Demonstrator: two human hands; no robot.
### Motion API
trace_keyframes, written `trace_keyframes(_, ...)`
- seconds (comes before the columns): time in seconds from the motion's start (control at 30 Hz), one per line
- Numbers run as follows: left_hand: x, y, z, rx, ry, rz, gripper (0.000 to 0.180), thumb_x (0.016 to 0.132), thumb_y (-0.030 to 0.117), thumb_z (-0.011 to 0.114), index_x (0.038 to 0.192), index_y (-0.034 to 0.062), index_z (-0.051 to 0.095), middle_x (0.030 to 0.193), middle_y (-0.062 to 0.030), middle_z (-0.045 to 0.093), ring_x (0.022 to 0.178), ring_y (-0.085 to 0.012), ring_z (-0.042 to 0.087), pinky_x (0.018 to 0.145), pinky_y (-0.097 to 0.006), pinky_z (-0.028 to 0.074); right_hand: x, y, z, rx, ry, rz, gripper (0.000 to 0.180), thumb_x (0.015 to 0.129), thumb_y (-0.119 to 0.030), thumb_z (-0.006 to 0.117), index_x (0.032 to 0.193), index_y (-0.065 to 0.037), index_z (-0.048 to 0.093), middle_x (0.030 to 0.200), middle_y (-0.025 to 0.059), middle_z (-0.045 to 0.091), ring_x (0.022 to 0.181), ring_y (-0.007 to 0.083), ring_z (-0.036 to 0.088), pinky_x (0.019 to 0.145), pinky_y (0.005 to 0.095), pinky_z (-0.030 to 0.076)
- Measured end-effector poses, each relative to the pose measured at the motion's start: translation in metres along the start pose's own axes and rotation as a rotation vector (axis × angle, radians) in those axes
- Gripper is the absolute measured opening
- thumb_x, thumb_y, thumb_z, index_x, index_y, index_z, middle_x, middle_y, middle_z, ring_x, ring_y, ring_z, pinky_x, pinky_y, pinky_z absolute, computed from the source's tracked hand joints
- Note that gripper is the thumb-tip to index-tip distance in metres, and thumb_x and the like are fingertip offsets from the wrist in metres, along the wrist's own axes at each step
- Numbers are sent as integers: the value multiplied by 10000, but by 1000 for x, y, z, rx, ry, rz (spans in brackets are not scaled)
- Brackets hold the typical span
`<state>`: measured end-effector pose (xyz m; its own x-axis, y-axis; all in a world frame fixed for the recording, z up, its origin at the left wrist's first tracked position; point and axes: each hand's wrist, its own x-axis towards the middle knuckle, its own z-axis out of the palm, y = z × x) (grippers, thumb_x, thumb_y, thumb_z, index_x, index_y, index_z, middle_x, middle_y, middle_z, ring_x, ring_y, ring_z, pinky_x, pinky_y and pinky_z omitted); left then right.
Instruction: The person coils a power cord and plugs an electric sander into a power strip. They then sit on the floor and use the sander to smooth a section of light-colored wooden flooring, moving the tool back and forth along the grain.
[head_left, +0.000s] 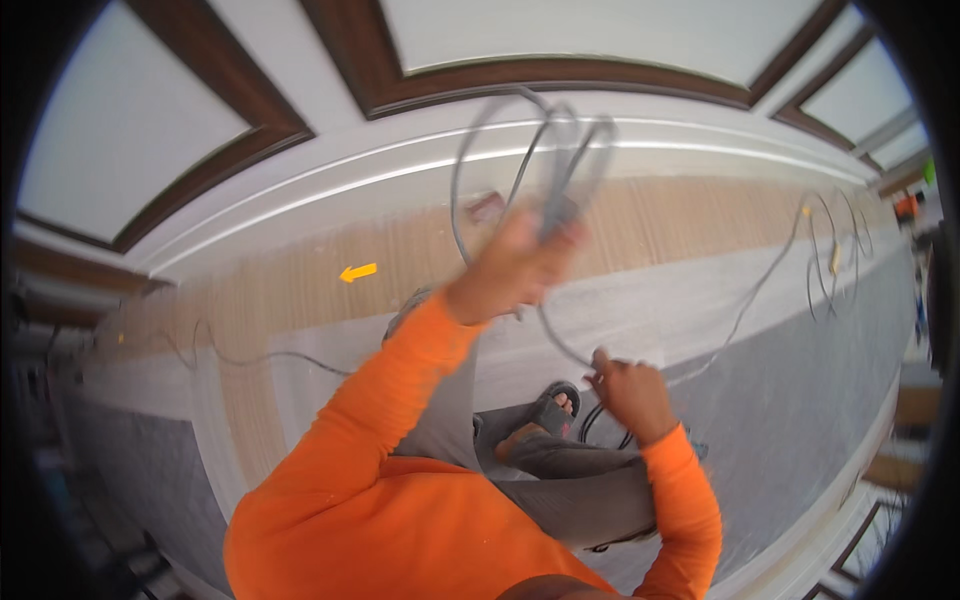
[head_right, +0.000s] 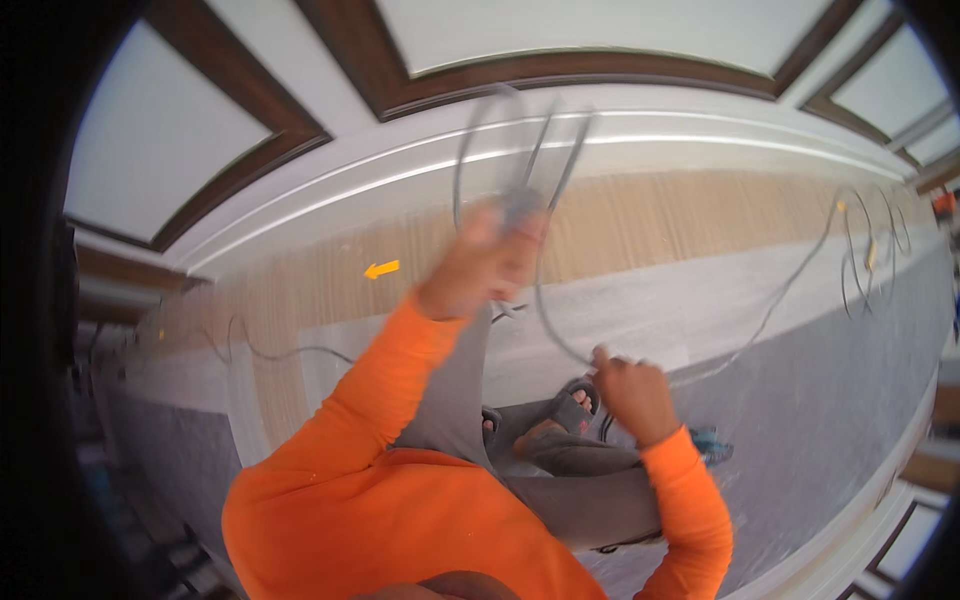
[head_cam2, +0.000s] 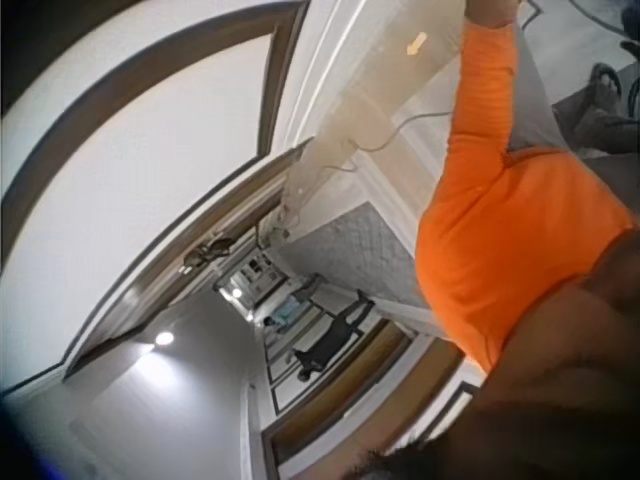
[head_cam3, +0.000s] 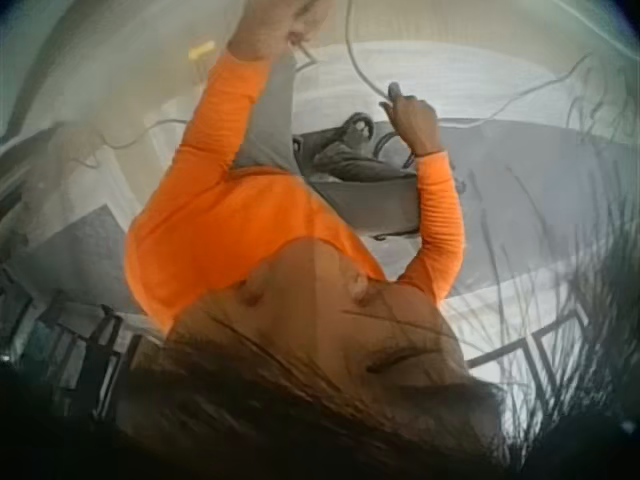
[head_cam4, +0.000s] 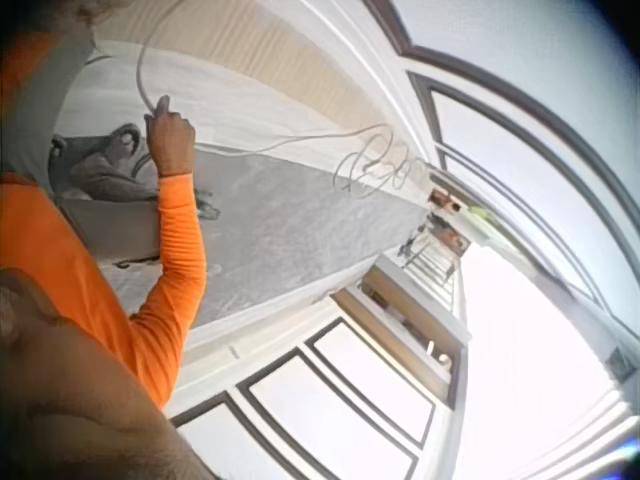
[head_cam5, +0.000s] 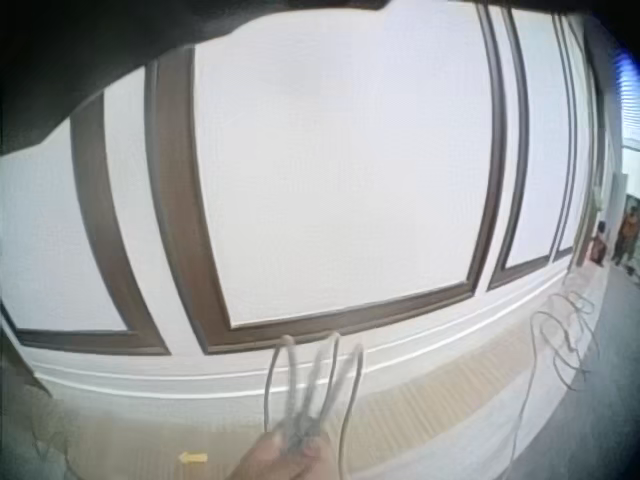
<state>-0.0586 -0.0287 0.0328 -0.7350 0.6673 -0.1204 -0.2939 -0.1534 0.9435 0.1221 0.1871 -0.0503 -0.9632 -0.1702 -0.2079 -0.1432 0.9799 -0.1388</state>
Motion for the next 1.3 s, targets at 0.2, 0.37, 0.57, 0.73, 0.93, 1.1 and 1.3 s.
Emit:
trace_keyframes(0.2, -5, -103, 46, 587, -205, 95, 582, 1033, 578, 580, 1055, -3, 602, 727, -105, 652, 635, -136, 646, 546, -320, 517, -6, -24, -49, 168, 504, -207, 408, 810, -363, 863, 887, -90, 569, 692, 46, 602, 533, 264, 609, 507, 379, 488)
trace_keyframes(0.37, -22, -65, 51, 290, -409, -194, 631, 967, 537, 671, 1091, -78, 603, 805, -175, 668, 567, -225, 662, 431, -372, 570, 4, 2, -51, 459, 549, 14, 697, 587, -496, 984, 860, -64, 510, 690, 52, 489, 563, 195, 488, 522, 332, 407)
trace_keyframes(0.57, -86, -6, -11, 52, -357, -193, 575, 852, 448, 845, 1071, -34, 621, 706, -54, 606, 523, -105, 503, 474, -255, 383, 31, 201, 15, 341, 783, 174, 340, 973, -160, 746, 812, 21, 508, 688, 64, 365, 692, 180, 340, 589, 372, 364)
trace_keyframes(0.73, -139, 54, -61, -261, -326, 310, 498, 910, 477, 809, 1023, 49, 582, 622, 34, 496, 508, -44, 443, 446, -233, 320, -62, 504, 127, -141, 1030, 261, 404, 1069, -295, 583, 1005, 87, 696, 862, 357, 635, 705, 470, 551, 667, 531, 442)
trace_keyframes(0.93, -98, 42, -43, -560, 62, 325, 461, 903, 446, 830, 1062, 126, 539, 631, 75, 383, 472, -26, 330, 422, -215, 266, 57, 225, 71, 228, 34, 311, 450, 1023, -292, 650, 1225, 110, 649, 1060, 347, 688, 1014, 513, 658, 845, 501, 548)
trace_keyframes(1.1, -47, 35, -8, -115, 183, 29, 359, 934, 334, 814, 1053, 97, 571, 729, 56, 498, 531, -8, 402, 427, -217, 318, 18, 5, -50, 257, -51, -158, 217, 942, -186, 692, 1100, -37, 683, 916, 146, 714, 782, 358, 699, 657, 446, 557)
trace_keyframes(1.3, 4, -43, 39, 59, -72, -116, 436, 958, 380, 784, 1056, 30, 543, 726, 18, 541, 548, -68, 503, 478, -253, 414, 33, 9, -95, 160, 540, -402, 254, 902, -333, 734, 879, -116, 604, 687, 20, 540, 501, 205, 561, 479, 356, 468)
